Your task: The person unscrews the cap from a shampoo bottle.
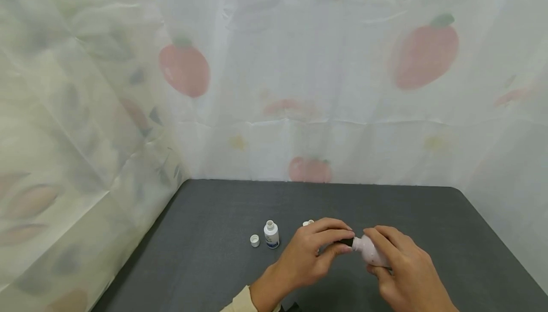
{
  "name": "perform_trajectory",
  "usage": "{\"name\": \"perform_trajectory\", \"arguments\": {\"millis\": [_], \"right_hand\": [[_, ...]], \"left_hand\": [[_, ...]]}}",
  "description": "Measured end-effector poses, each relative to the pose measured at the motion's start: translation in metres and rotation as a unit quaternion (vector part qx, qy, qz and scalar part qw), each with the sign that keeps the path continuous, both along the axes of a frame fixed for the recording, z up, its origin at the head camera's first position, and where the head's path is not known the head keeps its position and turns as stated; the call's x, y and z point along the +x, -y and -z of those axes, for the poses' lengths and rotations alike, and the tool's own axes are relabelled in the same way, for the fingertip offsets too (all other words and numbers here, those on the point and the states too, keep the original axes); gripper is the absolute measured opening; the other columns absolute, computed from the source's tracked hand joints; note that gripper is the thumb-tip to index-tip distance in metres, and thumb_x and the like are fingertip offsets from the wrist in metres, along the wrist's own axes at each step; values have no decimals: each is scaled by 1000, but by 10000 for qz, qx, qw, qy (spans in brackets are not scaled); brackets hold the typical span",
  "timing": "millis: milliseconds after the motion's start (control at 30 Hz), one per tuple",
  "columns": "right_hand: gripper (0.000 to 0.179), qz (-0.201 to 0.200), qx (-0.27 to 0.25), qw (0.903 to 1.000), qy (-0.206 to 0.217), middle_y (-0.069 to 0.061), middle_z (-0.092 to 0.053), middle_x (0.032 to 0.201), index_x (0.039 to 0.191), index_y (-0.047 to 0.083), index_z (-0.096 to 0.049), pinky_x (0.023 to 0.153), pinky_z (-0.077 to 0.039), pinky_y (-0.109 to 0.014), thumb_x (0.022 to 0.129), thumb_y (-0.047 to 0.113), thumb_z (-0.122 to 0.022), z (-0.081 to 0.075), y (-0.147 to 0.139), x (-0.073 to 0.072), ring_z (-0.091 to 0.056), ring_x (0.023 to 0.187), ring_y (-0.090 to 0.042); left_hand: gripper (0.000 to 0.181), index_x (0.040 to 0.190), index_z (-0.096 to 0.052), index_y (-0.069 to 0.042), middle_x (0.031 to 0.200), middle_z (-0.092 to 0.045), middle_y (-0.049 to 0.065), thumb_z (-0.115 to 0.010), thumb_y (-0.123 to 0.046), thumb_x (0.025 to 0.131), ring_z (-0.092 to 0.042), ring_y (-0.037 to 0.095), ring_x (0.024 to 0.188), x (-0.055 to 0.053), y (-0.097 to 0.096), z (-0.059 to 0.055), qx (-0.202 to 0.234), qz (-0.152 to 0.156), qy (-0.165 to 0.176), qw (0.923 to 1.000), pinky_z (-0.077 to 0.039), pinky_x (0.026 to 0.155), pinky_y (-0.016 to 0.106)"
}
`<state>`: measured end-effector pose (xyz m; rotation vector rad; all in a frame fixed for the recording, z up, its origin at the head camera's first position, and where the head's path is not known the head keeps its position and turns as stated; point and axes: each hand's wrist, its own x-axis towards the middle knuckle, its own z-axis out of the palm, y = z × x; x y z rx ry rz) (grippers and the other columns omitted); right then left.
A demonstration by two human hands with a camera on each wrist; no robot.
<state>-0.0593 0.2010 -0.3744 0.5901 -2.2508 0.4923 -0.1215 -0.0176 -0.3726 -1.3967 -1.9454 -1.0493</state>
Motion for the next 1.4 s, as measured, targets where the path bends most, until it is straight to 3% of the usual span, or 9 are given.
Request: {"name": "perform_trajectory", "arguments": {"millis": [167, 333, 633, 833, 1100, 1233, 1400], "right_hand": [[76, 69, 15, 10000, 35, -4, -71, 111, 117, 10, -75, 59, -55, -28, 45, 3, -100, 2, -1, -1, -67, 87, -24], [75, 60, 18, 10000, 29, -5, -71, 111, 117, 9, -75, 60, -55, -29, 46, 3, -100, 1, -1, -1, -67, 86, -23], [73, 46, -5, 10000, 16, -4, -71, 111, 116, 8, -74, 60, -56, -30, 47, 2, -98, 0, -1, 1, -67, 87, -22], [72, 42, -17, 10000, 6, -4, -71, 111, 115, 9, -74, 60, -56, -30, 47, 2, -98, 1, -2, 1, -67, 87, -23], [74, 65, 9, 10000, 28, -4, -71, 111, 116, 9, -75, 60, -55, -29, 47, 3, -99, 1, -1, 1, -67, 86, -23], [74, 100, 10, 9999, 20, -4, -71, 111, 116, 10, -74, 60, -56, -30, 46, 3, -99, 1, -1, 1, -67, 86, -23], [73, 108, -8, 9999, 46, -3, -71, 110, 115, 10, -75, 60, -56, -30, 47, 3, -99, 1, -1, 2, -67, 86, -22]], "left_hand": [[34, 120, -74, -8, 122, -65, 4, -84, -15, 88, -71, 10, 100, 2, 1, 0, -220, -151, 142, 9995, -52, 88, 6], [34, 122, -74, -11, 115, -67, 2, -83, -16, 89, -70, 8, 95, 2, 1, 0, -220, -342, 11, 9992, -52, 85, 5], [35, 125, -71, -8, 120, -71, 4, -80, -16, 92, -72, 13, 109, 1, 0, -1, -165, -301, -246, 9991, -54, 94, 10], [31, 122, -73, -8, 117, -72, 4, -79, -15, 93, -72, 12, 105, 0, -1, -1, -176, -216, -429, 9987, -53, 92, 8], [38, 123, -72, -9, 118, -67, 3, -84, -17, 89, -70, 10, 101, 2, -1, -1, -402, -419, -213, 9981, -52, 89, 5], [38, 126, -70, -10, 115, -70, 1, -82, -20, 91, -71, 9, 102, 2, -1, 0, -397, -563, -351, 9970, -53, 91, 7], [33, 125, -70, -8, 117, -70, 2, -77, -21, 95, -70, 11, 106, 1, -1, 0, -446, -524, -536, 9962, -53, 95, 10]]}}
